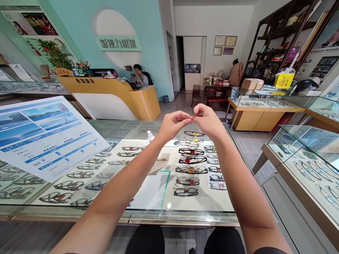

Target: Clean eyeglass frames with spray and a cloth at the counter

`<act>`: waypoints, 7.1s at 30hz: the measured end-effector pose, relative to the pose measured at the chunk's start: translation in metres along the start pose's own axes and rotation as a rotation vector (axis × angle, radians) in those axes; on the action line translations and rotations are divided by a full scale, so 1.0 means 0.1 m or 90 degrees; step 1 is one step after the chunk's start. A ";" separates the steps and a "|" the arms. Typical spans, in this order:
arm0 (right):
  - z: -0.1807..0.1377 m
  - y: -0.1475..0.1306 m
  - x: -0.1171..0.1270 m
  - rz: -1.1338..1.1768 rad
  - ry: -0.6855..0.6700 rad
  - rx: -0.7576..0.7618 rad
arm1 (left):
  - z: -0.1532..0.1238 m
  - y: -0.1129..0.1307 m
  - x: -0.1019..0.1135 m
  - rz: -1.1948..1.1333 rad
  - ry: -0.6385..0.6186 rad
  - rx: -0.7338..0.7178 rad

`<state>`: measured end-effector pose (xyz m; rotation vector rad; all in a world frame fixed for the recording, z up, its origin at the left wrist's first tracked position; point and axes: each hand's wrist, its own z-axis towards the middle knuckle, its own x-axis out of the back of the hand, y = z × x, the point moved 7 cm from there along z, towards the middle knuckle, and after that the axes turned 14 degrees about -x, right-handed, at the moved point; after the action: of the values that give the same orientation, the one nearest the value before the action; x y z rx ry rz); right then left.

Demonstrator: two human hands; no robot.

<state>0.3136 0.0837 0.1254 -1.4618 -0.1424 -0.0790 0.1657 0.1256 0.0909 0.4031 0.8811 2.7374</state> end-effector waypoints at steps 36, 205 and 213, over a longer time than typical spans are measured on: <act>0.25 0.26 -0.04 -0.053 0.056 -0.016 | -0.06 0.12 -0.03 0.371 -0.051 -0.115; -0.27 1.05 -0.08 0.033 -0.152 -0.073 | -1.13 -0.38 0.32 -0.230 -0.163 0.397; -0.23 1.21 -0.18 0.191 -0.212 -0.176 | -1.17 -0.44 0.31 -0.206 -0.189 0.366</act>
<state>0.3143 0.0734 0.0013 -1.7490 -0.1864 0.4058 0.1047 0.1075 -0.0213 0.6761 1.4849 2.0329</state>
